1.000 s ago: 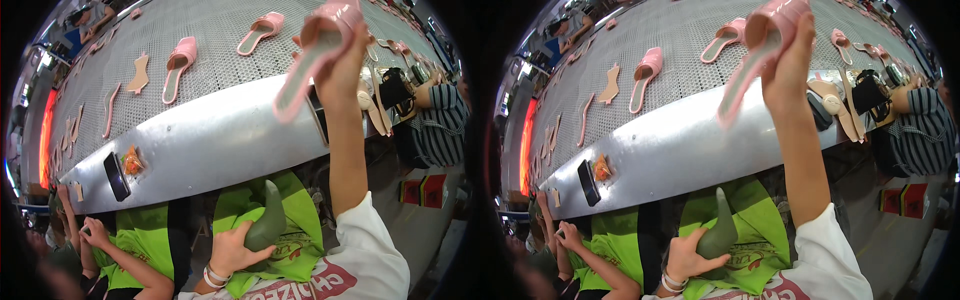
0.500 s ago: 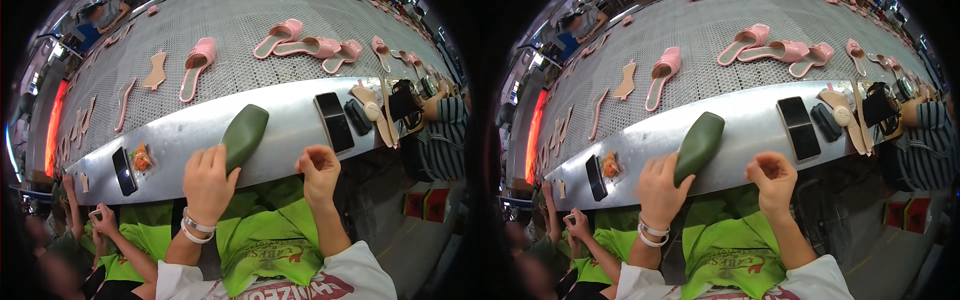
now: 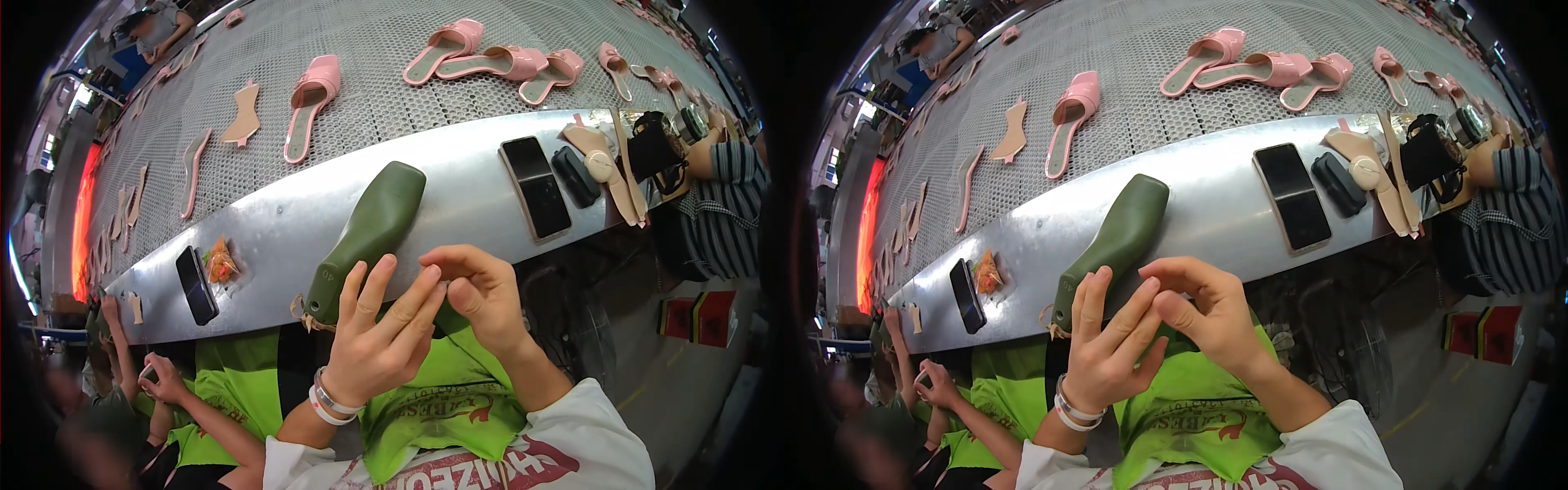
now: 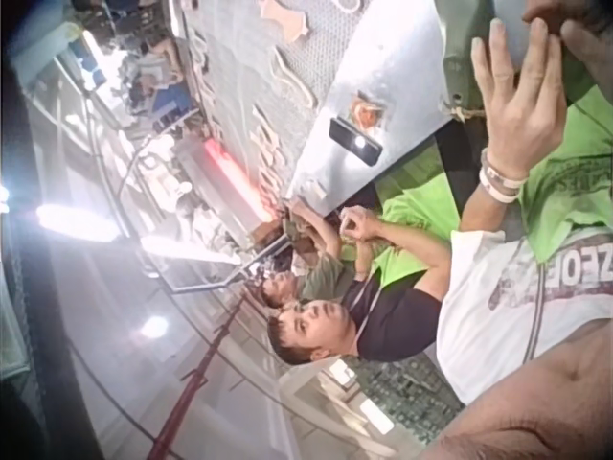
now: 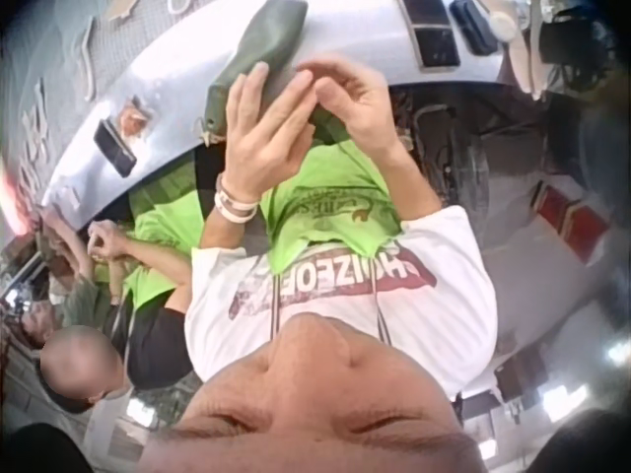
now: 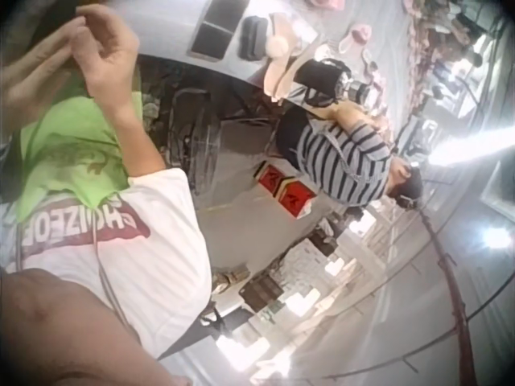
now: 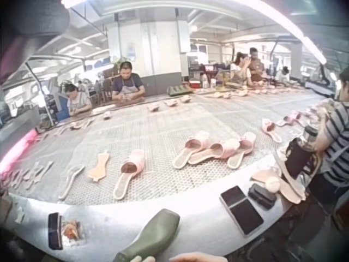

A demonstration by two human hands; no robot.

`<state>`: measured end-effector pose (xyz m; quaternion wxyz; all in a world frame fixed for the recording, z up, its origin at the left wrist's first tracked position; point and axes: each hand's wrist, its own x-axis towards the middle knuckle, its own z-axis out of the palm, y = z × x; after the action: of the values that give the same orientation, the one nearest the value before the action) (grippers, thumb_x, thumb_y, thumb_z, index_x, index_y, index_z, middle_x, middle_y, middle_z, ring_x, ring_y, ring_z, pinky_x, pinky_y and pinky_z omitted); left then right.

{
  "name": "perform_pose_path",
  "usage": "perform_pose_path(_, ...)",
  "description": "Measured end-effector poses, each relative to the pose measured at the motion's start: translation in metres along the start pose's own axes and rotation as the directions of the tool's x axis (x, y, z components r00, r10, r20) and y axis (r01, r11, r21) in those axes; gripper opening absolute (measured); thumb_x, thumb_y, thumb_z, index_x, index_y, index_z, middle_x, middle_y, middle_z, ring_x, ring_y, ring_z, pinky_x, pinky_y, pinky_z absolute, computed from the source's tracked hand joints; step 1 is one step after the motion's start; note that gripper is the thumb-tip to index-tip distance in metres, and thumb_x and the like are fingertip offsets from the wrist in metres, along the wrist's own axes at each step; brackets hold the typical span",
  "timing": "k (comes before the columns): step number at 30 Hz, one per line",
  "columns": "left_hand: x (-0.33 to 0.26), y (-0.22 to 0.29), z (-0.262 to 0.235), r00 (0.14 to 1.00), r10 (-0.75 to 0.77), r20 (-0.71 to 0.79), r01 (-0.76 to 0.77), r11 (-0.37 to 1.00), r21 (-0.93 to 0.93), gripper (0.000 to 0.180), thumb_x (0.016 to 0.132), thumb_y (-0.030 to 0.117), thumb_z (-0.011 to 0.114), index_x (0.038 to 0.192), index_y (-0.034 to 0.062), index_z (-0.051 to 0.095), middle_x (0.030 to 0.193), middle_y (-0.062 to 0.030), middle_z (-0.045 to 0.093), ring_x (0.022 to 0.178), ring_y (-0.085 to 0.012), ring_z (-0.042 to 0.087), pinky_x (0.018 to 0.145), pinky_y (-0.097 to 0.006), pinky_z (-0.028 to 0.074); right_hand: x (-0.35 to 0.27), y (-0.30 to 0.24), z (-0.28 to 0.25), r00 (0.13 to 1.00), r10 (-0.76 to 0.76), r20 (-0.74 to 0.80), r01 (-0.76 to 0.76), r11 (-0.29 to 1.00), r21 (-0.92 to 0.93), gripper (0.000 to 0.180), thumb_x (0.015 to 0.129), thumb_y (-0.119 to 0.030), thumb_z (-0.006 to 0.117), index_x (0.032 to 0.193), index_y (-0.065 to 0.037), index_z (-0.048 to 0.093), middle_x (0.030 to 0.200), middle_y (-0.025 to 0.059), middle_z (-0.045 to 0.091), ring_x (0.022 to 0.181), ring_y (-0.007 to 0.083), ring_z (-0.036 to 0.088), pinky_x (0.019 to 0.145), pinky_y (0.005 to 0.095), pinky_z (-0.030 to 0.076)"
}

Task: The person assembles pink slide sandals by hand on a factory assembly line. They pick up a pink upper and a green shoe last, press the upper onto the last, and then remove the finished slipper to place it on the conveyor belt. The process is repeated for multiple units throughout the clip.

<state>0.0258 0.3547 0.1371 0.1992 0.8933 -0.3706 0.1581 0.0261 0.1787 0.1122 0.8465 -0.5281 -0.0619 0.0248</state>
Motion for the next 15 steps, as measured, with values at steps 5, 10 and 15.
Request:
perform_pose_path(5, -0.008, 0.003, 0.000, 1.000, 0.030, 0.005, -0.029, 0.999, -0.032, 0.036, 0.076, 0.010, 0.065, 0.112, 0.0087, 0.072, 0.136, -0.0017, 0.058, 0.134, -0.0369, 0.042, 0.108, -0.055, 0.035, -0.007, 0.001, 0.006, 0.998, -0.016, -0.060, 0.010, 0.995, -0.103, 0.025, 0.091, -0.009, 0.069, 0.111, 0.006, 0.064, 0.096, 0.0078, 0.069, 0.090, 0.0120, 0.064, 0.080, 0.0258, 0.052)
perform_pose_path(10, -0.013, 0.003, -0.002, 1.000, 0.006, 0.003, -0.006, 0.998, -0.066, 0.035, 0.076, 0.011, 0.065, 0.110, 0.0109, 0.073, 0.136, -0.0002, 0.058, 0.135, -0.0362, 0.042, 0.109, -0.055, 0.035, -0.011, -0.003, 0.010, 0.995, 0.026, -0.095, -0.033, 0.997, -0.070, 0.019, 0.095, -0.009, 0.063, 0.107, 0.007, 0.067, 0.094, 0.0076, 0.070, 0.089, 0.0108, 0.064, 0.078, 0.0244, 0.052)
perform_pose_path(15, -0.024, 0.000, -0.003, 0.999, 0.037, -0.030, -0.038, 0.999, -0.025, 0.035, 0.078, 0.012, 0.065, 0.113, 0.0151, 0.073, 0.139, 0.0018, 0.055, 0.136, -0.0352, 0.040, 0.110, -0.054, 0.034, -0.015, -0.004, 0.010, 1.000, -0.022, 0.002, 0.022, 0.999, -0.029, 0.024, 0.100, -0.012, 0.055, 0.112, 0.007, 0.066, 0.098, 0.0087, 0.070, 0.091, 0.0107, 0.063, 0.080, 0.0242, 0.051)
